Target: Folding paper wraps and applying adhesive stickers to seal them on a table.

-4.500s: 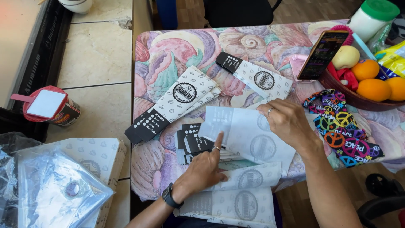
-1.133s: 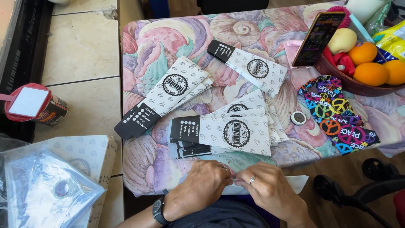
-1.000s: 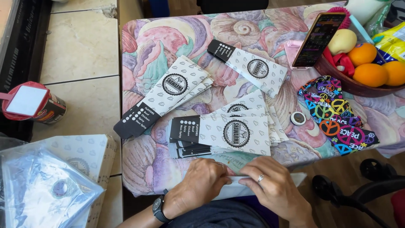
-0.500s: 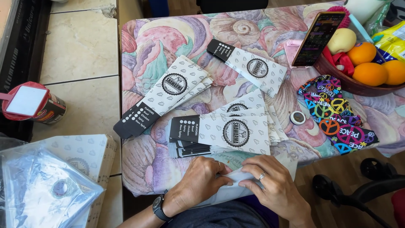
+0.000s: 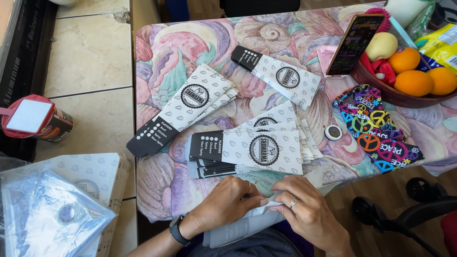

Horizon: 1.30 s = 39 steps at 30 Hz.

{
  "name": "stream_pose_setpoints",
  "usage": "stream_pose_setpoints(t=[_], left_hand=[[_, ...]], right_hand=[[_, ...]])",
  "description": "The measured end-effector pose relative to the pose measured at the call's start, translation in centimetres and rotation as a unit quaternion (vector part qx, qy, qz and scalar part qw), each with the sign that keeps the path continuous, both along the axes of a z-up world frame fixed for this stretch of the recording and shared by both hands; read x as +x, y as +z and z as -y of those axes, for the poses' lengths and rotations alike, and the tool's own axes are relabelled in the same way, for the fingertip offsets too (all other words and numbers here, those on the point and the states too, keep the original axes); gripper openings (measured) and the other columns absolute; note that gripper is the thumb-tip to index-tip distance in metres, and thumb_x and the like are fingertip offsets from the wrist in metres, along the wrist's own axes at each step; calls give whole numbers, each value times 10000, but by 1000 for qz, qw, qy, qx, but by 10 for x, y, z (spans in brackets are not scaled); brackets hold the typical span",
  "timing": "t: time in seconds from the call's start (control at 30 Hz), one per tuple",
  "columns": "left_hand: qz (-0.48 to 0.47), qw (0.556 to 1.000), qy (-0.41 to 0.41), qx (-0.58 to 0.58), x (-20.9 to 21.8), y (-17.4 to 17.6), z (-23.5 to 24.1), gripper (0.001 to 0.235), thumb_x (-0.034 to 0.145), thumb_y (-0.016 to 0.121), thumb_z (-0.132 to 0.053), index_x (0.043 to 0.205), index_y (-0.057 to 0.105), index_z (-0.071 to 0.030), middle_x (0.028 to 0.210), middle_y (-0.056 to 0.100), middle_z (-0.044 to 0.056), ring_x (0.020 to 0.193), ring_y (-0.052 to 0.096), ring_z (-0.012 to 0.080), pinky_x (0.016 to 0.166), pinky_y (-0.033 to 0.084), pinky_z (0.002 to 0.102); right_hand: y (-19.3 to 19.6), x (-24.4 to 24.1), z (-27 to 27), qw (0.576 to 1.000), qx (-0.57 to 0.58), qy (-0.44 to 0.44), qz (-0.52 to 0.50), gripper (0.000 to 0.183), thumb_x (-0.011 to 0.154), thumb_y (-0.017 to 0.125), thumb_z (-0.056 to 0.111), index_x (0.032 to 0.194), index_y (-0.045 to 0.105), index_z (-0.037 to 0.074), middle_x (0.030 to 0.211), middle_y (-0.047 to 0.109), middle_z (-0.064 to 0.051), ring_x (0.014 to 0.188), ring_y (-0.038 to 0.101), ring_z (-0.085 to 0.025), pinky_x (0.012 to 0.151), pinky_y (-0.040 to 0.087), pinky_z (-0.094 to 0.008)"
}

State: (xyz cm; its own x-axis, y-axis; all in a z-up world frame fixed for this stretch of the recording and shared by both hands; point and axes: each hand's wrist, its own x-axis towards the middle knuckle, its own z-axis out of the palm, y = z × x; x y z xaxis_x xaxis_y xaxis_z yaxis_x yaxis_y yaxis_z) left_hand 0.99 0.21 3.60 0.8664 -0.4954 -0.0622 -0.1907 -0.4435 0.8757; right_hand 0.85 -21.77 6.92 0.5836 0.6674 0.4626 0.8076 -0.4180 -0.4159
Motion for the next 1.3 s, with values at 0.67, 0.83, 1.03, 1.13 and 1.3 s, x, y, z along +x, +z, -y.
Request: stream_pose_setpoints(t=[0.67,0.83,1.03,1.13,1.3], left_hand=[[456,871,171,61,78,24,-45,92,1009,640,-31,949,705,-5,871,724,90,716,630,283,641,491,393],[475,854,192,94,88,5,-52,67,992,695,-27,926,704,-21,770,665,60,662,528,225,601,420,357],[409,895,95,152,76,-25,-43,158,948,759,-162,830,707,-71,771,673,49,697,555,224,602,451,371],[337,921,66,181,59,-19,-38,440,959,713,-450,685,655,-110,661,598,7,667,561,216,631,491,386],[204,971,-88,83,14,49,-21,445,993,561,-457,1028,777,-69,775,736,52,683,672,251,547,531,337]], right_hand=[[4,-33,37,971,-59,199,-118,288,1114,448,180,927,590,12,916,667,-101,715,634,-240,656,507,-361],[13,-32,27,973,-77,183,-120,308,1081,640,198,814,521,102,739,549,-21,567,491,-205,574,428,-332],[3,-27,20,985,-58,132,-96,314,982,758,117,798,505,99,692,533,-14,546,448,-200,548,402,-343],[-1,-25,18,989,-67,97,-89,328,975,727,99,773,470,103,646,464,-3,548,406,-196,554,396,-344],[-7,-9,10,993,-51,87,-65,198,979,707,136,858,566,66,704,542,-35,568,524,-238,558,433,-388]])
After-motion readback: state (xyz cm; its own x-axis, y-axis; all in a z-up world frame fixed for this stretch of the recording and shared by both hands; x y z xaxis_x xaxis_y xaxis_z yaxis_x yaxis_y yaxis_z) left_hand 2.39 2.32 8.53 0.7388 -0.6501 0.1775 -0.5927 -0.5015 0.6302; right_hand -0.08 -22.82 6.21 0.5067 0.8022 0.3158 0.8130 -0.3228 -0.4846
